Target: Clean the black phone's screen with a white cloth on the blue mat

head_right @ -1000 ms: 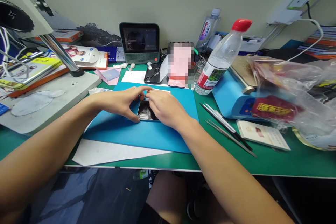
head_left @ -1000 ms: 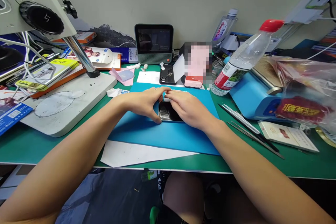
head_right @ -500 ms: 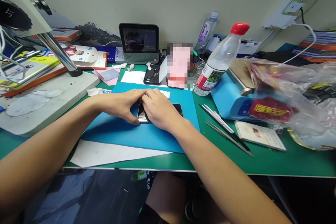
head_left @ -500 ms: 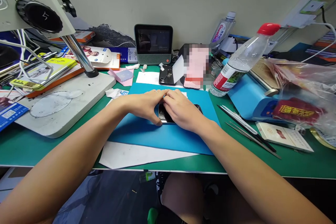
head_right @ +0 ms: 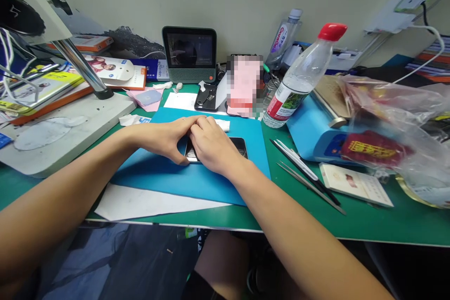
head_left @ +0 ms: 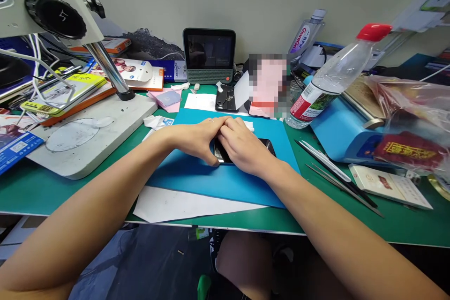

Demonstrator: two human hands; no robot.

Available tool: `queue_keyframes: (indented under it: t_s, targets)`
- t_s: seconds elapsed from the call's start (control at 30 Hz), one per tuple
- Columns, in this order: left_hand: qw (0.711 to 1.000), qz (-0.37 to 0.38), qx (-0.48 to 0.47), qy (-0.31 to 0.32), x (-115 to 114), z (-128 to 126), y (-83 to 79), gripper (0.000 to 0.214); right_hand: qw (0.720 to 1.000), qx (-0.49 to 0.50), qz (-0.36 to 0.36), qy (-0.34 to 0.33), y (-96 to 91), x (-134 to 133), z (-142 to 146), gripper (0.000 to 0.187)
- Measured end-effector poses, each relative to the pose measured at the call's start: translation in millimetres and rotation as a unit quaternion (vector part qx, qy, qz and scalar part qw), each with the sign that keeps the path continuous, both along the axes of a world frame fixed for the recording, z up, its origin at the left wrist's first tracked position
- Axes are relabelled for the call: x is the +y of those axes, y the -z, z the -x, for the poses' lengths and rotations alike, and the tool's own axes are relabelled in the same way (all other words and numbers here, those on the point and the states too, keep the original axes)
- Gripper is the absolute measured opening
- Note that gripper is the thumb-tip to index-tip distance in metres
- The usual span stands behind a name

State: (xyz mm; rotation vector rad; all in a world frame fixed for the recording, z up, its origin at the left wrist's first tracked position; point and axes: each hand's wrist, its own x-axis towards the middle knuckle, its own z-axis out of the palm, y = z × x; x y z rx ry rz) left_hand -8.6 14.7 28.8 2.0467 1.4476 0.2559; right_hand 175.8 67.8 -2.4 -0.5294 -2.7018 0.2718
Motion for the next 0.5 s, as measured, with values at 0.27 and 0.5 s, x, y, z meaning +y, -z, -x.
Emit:
queue_keyframes:
  t_s: [0.27, 0.5]
  targets:
    - [1.0, -0.001, 0.011, -0.001, 1.8, 1.1, 1.2, 0.088, 1.0, 0.004, 0.01, -0.002, 0.1, 1.8, 1.4, 0.03]
    - [1.0, -0.001, 0.007, 0.005, 2.3, 1.8, 0.4, 0.099, 1.0, 0.007, 0.013, -0.001, -1.2, 3.4, 0.5, 0.031]
